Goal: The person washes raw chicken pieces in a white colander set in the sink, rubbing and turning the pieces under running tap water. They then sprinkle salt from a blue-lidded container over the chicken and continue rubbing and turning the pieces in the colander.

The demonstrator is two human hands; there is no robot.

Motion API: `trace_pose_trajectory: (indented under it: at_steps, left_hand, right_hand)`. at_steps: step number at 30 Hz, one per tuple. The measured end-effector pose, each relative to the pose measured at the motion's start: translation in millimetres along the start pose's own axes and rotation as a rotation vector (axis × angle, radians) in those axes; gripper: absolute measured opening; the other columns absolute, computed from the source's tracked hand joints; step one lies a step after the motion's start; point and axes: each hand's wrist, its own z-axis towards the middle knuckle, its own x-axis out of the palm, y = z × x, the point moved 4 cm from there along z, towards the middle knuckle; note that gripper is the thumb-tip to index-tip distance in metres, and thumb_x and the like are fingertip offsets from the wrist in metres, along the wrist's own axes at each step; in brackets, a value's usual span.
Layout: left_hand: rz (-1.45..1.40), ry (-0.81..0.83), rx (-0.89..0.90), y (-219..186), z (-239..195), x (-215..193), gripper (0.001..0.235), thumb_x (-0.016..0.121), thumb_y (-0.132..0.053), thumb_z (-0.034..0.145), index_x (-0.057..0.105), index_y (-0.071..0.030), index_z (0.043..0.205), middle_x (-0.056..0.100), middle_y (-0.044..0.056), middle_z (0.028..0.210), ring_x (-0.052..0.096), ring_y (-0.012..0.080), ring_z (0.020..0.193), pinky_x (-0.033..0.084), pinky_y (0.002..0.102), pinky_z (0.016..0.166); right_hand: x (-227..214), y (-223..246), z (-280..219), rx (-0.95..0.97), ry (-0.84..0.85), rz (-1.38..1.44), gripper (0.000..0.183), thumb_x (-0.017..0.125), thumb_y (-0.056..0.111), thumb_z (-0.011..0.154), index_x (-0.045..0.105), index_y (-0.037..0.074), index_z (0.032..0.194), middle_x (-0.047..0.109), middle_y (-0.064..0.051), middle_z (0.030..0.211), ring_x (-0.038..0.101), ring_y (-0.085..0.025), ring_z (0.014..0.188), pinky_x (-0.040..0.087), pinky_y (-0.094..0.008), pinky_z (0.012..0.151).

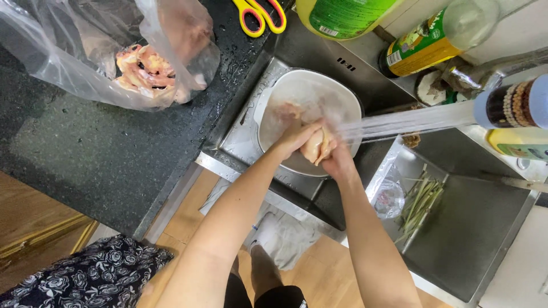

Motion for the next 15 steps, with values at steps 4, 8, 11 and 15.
trace_pose_trajectory:
  at_steps: [4,8,11,15]
  left_hand:
    - [-0.316,0.134,-0.119,-5.2,-10.8,1.8,0.063,0.074,-0.048,0.083,0.060,0.004,0.115,0.070,0.030,0.110,0.071,0.0328,0.091,0.061,0.043,0.078]
    - [-0.261,0.063,-0.016,-6.6,-6.6,-0.1,0.060,0.079,-0.037,0.087,0.052,-0.005,0.130,0.062,0.022,0.135,0.064,0.0251,0.118,0.052,0.036,0.099]
    - [-0.120,-0.015,0.092,8.6,8.7,9.4,0.048,0.079,-0.026,0.092,0.057,-0.002,0.127,0.064,0.019,0.132,0.062,0.0221,0.119,0.050,0.034,0.101]
    - [-0.219,-0.011,0.151,6.0,6.9,10.0,0.040,0.076,-0.009,0.080,0.063,-0.004,0.118,0.074,0.018,0.118,0.071,0.0216,0.105,0.059,0.033,0.091]
  right_hand:
    - [15.8,7.9,-13.5,-0.100,0.012,-0.415,0.036,0.052,0.027,0.102,0.056,0.001,0.126,0.066,-0.017,0.121,0.068,-0.026,0.109,0.058,-0.045,0.096]
    - [9.2,14.9,-10.7,-0.393,0.088,-0.472,0.024,0.066,0.022,0.101,0.063,0.002,0.113,0.068,-0.011,0.097,0.066,-0.018,0.075,0.055,-0.033,0.059]
    - [31.4,25.2,-31.2,-0.322,-0.091,-0.595,0.029,0.066,0.034,0.102,0.060,0.006,0.109,0.058,-0.014,0.074,0.057,-0.020,0.053,0.046,-0.031,0.041]
    - [25.8,26.1,-24.1,-0.353,-0.187,-0.578,0.034,0.069,0.032,0.104,0.060,0.001,0.113,0.058,-0.014,0.081,0.056,-0.021,0.056,0.050,-0.034,0.041]
